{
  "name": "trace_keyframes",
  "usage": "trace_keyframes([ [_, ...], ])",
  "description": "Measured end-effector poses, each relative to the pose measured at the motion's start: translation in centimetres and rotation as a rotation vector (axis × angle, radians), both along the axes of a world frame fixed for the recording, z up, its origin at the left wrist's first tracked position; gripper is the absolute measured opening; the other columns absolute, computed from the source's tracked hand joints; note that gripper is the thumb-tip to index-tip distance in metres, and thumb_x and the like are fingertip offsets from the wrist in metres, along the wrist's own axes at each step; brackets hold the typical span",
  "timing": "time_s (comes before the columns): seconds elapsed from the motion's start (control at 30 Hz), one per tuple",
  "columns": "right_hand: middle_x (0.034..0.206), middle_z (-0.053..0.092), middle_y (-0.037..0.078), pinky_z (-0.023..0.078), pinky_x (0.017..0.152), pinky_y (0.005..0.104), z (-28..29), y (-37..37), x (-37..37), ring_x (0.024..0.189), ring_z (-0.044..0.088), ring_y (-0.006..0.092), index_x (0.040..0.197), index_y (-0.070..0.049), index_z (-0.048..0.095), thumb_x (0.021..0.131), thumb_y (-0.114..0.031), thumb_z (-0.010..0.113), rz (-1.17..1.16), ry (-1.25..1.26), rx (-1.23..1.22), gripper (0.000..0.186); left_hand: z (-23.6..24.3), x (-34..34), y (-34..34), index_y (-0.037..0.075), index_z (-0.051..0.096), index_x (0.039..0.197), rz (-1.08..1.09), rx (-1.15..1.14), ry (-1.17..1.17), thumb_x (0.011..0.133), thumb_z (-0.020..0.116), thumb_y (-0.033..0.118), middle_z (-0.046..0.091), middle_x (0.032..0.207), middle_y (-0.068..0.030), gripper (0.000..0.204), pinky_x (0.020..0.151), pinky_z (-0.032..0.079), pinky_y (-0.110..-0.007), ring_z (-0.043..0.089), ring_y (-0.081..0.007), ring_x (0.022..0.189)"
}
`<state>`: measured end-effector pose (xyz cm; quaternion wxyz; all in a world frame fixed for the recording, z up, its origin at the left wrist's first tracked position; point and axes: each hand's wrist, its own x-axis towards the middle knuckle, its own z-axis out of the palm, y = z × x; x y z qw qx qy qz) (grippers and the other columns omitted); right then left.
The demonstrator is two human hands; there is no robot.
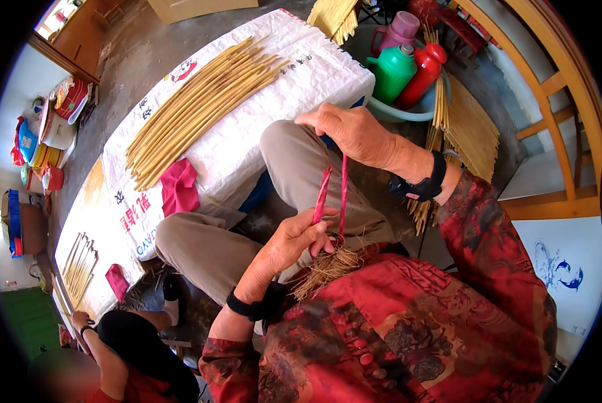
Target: The person groups wooden sticks together on a table, ties them with paper bands, bundles them with string, and stacks the assembled wooden mats on shelves.
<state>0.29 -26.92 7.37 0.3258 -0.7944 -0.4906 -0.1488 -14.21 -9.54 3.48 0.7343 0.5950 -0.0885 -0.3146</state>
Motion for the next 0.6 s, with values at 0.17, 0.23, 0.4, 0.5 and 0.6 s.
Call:
trace_keyframes([
  [0.17, 0.077, 0.055, 0.005, 0.049, 0.053, 0.0276, 1.0, 1.2, -0.2, 0.064, 0.06, 0.0183, 0.107, -0.008, 0.054, 0.076, -0.003, 0.051, -0.017, -0.13, -0.017, 0.031, -0.3, 0.0, -0.3, -0.001, 0.045, 0.118, 0.027, 0.009, 0.005, 0.094, 0.039, 0.018, 0.045, 0.058, 0.0008, 0.031, 0.056, 0.039, -0.021, 0.054, -0.009, 0.064],
  [0.23, 0.078, 0.056, 0.005, 0.05, 0.052, 0.0278, 1.6, 2.3, -1.0, 0.064, 0.061, 0.0187, 0.107, -0.008, 0.054, 0.076, -0.004, 0.052, -0.007, -0.177, -0.03, 0.031, -0.3, 0.2, -0.6, -0.001, 0.046, 0.116, 0.03, 0.031, 0.011, 0.094, 0.039, 0.018, 0.045, 0.058, 0.0006, 0.03, 0.056, 0.039, -0.02, 0.053, -0.0088, 0.063],
  [0.4, 0.081, 0.055, 0.003, 0.05, 0.05, 0.0276, 1.6, 5.5, -1.5, 0.062, 0.059, 0.019, 0.104, -0.009, 0.055, 0.074, -0.007, 0.053, 0.181, -0.232, -0.014, 0.029, 0.0, 0.3, -1.0, -0.002, 0.047, 0.109, 0.018, 0.092, 0.032, 0.094, 0.04, 0.019, 0.048, 0.061, -0.0001, 0.027, 0.054, 0.04, -0.022, 0.055, -0.0091, 0.062],
  [0.5, 0.079, 0.054, 0.003, 0.049, 0.049, 0.0283, 0.7, 7.1, -1.5, 0.062, 0.059, 0.0191, 0.1, -0.01, 0.056, 0.075, -0.01, 0.053, 0.218, -0.263, -0.07, 0.025, 1.4, 0.3, -1.3, -0.003, 0.05, 0.107, -0.033, 0.262, -0.086, 0.094, 0.04, 0.024, 0.047, 0.058, -0.0004, 0.031, 0.055, 0.041, -0.022, 0.055, -0.0096, 0.061],
  [0.6, 0.076, 0.053, 0.004, 0.047, 0.051, 0.0302, -0.1, 7.9, -1.5, 0.063, 0.058, 0.0188, 0.095, -0.011, 0.056, 0.076, -0.014, 0.054, 0.312, -0.261, -0.151, 0.019, 1.2, 0.6, -1.0, -0.004, 0.054, 0.102, -0.04, 0.169, 0.009, 0.094, 0.038, 0.028, 0.046, 0.053, -0.0011, 0.037, 0.055, 0.041, -0.022, 0.056, -0.0108, 0.06],
])
